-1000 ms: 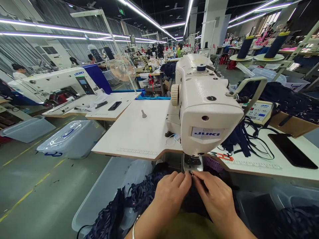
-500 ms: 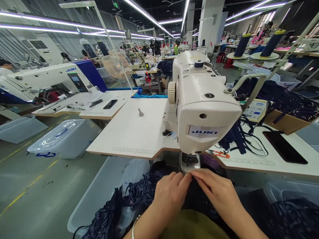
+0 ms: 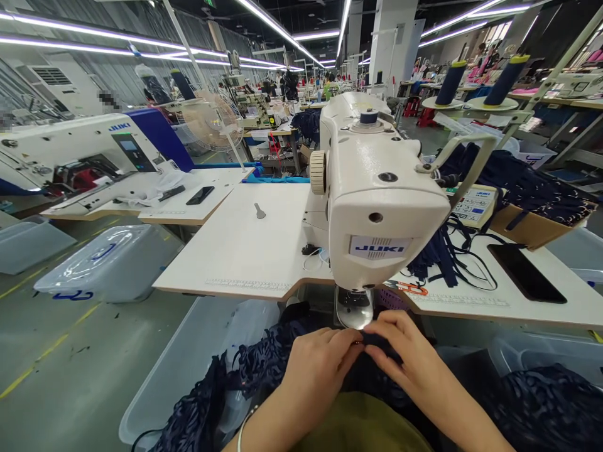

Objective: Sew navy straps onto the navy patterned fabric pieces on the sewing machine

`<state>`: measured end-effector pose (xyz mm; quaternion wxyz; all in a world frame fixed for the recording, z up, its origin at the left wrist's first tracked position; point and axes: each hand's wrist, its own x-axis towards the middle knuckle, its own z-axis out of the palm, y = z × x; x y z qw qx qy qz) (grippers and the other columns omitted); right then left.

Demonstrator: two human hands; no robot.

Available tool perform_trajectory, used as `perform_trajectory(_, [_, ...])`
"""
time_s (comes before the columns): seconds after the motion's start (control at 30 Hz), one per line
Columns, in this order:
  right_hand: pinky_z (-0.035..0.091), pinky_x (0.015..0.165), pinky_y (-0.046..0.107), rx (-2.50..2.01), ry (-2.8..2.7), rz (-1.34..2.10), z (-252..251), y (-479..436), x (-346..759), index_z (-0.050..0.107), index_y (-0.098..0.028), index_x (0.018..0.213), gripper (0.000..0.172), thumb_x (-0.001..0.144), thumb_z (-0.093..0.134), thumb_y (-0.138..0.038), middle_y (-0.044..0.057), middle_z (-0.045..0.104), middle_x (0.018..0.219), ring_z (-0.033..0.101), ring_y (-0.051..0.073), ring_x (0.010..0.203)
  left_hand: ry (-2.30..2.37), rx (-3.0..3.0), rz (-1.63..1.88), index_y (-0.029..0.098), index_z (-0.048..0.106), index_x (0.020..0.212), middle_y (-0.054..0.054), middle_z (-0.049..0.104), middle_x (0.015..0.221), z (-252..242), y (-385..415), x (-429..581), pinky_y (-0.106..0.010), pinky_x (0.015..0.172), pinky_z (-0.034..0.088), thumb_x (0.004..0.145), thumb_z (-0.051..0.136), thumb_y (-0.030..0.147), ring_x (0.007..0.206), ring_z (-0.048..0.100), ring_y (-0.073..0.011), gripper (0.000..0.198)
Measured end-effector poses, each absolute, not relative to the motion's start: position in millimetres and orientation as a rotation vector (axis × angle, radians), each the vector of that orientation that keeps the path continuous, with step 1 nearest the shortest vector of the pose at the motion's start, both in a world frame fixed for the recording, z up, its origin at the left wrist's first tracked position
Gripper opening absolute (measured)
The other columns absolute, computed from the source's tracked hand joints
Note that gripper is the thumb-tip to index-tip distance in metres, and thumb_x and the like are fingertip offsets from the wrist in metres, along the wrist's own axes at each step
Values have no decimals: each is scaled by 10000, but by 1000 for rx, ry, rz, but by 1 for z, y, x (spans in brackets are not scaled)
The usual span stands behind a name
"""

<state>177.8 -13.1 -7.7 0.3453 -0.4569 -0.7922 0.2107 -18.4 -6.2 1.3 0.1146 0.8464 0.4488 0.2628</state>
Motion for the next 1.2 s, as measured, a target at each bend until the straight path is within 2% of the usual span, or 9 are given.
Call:
perform_trajectory(0.13, [519, 695, 293, -1123, -2209, 505, -2, -19, 179, 629, -228, 980, 161, 954, 474, -191, 46, 610, 879, 584, 183, 791, 1265, 2225, 505, 252, 644, 904, 60, 707, 817, 12, -5, -20, -198, 623, 440, 889, 600, 194, 717, 657, -122, 74])
perform_trajectory(0.23, [503, 705, 281, -1159, -2188, 699, -7, -19, 180, 657, -225, 937, 179, 958, 480, -216, 30, 618, 843, 587, 170, 777, 1204, 2186, 442, 250, 660, 883, 53, 705, 821, 8, -2, -22, -197, 675, 467, 899, 591, 218, 768, 655, -125, 78])
perform_trajectory(0.3, [497, 703, 254, -1217, -2070, 888, -15, -18, 182, 672, -225, 892, 182, 951, 503, -259, 18, 619, 827, 598, 154, 771, 1245, 2252, 439, 229, 666, 929, 7, 713, 908, -1, 1, -27, -263, 815, 491, 908, 577, 248, 877, 655, -162, 93])
perform_trajectory(0.4, [491, 677, 230, -1316, -1802, 1079, -30, -14, 182, 684, -215, 811, 224, 927, 535, -334, 5, 617, 786, 601, 142, 733, 1495, 2307, 510, 163, 629, 1097, -111, 679, 1120, -17, 4, -37, -471, 993, 422, 921, 537, 265, 1055, 618, -247, 223])
perform_trajectory(0.47, [489, 682, 232, -1339, -1661, 1153, -38, -13, 179, 696, -213, 800, 242, 909, 553, -375, 5, 625, 789, 606, 149, 745, 1522, 2188, 546, 154, 602, 1163, -132, 668, 1148, -24, 3, -39, -478, 974, 440, 933, 502, 271, 1065, 618, -254, 278])
perform_trajectory(0.6, [495, 720, 251, -1284, -1482, 1259, -48, -15, 168, 721, -206, 836, 257, 891, 575, -410, 24, 653, 831, 619, 173, 807, 1163, 1764, 603, 213, 609, 1150, -45, 684, 1078, -32, -5, -30, -278, 805, 511, 917, 528, 321, 942, 644, -177, 269])
perform_trajectory(0.77, [507, 701, 246, -1290, -1351, 1200, -51, -20, 157, 734, -211, 831, 242, 863, 616, -419, 39, 652, 845, 620, 177, 806, 1231, 1408, 669, 145, 586, 807, 19, 583, 670, -46, -9, -17, -219, 575, 426, 824, 625, 445, 618, 536, -122, 304])
perform_trajectory(1.07, [538, 681, 255, -1290, -1425, 912, -66, -25, 151, 703, -215, 816, 252, 879, 590, -431, 46, 654, 812, 634, 179, 776, 1307, 1464, 799, 158, 654, 744, 0, 603, 720, -37, -13, -12, -219, 642, 424, 822, 608, 348, 694, 539, -133, 211])
perform_trajectory(1.2, [527, 861, 322, -1159, -1646, 1076, -65, -23, 160, 689, -204, 999, 352, 925, 482, -479, 87, 668, 980, 628, 220, 974, 1261, 1534, 714, 168, 677, 784, 13, 629, 707, -34, -14, -11, -206, 611, 409, 843, 577, 301, 661, 547, -128, 177])
